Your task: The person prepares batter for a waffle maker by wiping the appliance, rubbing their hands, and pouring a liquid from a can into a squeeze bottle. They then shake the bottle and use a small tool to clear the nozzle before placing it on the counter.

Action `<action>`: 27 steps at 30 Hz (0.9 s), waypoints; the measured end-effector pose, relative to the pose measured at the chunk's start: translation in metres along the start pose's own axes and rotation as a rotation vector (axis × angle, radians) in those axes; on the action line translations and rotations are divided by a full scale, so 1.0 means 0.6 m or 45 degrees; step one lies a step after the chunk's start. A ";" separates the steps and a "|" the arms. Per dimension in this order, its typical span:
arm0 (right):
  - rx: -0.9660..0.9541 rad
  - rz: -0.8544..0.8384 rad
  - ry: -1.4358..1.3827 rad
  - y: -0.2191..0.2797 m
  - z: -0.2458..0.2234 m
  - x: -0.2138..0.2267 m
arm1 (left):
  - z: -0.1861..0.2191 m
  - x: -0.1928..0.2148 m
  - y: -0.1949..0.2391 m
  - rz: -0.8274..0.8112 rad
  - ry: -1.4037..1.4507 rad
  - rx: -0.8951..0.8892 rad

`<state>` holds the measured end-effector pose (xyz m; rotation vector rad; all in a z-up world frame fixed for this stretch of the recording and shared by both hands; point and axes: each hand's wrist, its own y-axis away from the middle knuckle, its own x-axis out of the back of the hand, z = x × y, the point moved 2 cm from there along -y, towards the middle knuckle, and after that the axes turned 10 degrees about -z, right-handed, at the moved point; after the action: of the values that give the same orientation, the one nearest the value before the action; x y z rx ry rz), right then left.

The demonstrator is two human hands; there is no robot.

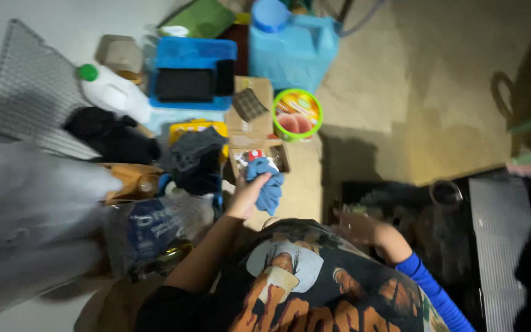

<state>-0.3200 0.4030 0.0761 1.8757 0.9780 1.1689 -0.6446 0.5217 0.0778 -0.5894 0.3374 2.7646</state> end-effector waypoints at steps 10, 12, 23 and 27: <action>0.350 0.396 0.023 -0.044 -0.090 0.078 | 0.217 0.202 -0.096 0.665 -0.758 -0.509; 0.434 0.441 0.056 -0.039 -0.112 0.096 | 0.231 0.238 -0.110 0.733 -1.025 -0.493; 0.197 0.379 -0.024 -0.027 -0.054 0.058 | 0.074 0.387 -0.086 0.930 -1.811 0.115; 0.266 0.458 0.048 -0.051 0.012 0.024 | 0.086 0.348 -0.073 0.943 -1.942 -0.231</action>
<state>-0.3158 0.4287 0.0529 2.2721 0.8298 1.3540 -0.8309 0.6259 0.0272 1.8833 -0.1115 2.8916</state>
